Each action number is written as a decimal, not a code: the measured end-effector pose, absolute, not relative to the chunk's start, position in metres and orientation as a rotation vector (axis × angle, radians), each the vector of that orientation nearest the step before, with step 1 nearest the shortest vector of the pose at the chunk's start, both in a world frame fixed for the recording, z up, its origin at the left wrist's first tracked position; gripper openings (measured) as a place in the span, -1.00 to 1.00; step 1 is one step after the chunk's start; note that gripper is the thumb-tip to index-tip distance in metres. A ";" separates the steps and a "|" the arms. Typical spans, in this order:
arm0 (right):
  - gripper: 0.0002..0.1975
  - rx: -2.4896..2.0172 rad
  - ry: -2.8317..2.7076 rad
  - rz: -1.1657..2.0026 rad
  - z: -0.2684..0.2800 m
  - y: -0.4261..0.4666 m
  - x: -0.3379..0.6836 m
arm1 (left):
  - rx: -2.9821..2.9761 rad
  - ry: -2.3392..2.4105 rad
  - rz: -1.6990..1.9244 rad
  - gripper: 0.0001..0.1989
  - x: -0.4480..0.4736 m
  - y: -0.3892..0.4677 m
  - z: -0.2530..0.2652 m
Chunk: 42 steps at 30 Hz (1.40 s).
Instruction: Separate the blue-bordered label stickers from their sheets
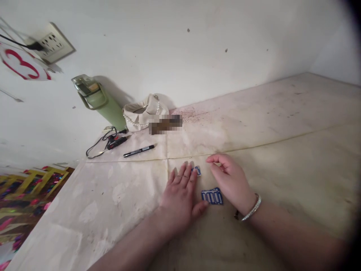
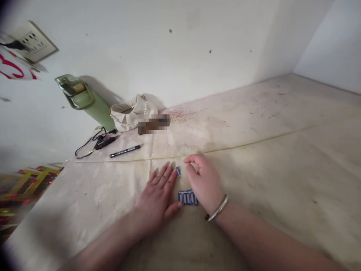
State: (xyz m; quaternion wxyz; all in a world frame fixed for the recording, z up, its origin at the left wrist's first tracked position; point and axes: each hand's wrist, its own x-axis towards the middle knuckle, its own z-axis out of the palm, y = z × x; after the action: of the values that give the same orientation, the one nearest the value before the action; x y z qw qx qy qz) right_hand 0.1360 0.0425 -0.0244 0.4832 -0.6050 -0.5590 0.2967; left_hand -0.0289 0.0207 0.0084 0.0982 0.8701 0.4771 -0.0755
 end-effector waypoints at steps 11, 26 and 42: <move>-0.83 -1.483 -1.311 0.810 -0.022 0.041 0.135 | 2.597 1.030 -0.174 -0.17 -0.023 0.003 0.012; -0.83 -1.483 -1.313 0.811 -0.022 0.041 0.135 | 2.651 0.823 -0.241 -0.12 -0.017 -0.021 0.009; -0.83 -1.484 -1.326 0.840 -0.019 0.040 0.133 | 3.306 0.680 0.011 -0.53 -0.016 -0.044 -0.017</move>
State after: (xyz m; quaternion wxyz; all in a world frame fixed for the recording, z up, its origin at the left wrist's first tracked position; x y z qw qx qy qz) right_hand 0.1327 0.0403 -0.0189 0.4714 -0.6058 -0.5415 0.3428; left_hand -0.0159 -0.0440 -0.0174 -0.1166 0.9728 0.2001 0.0033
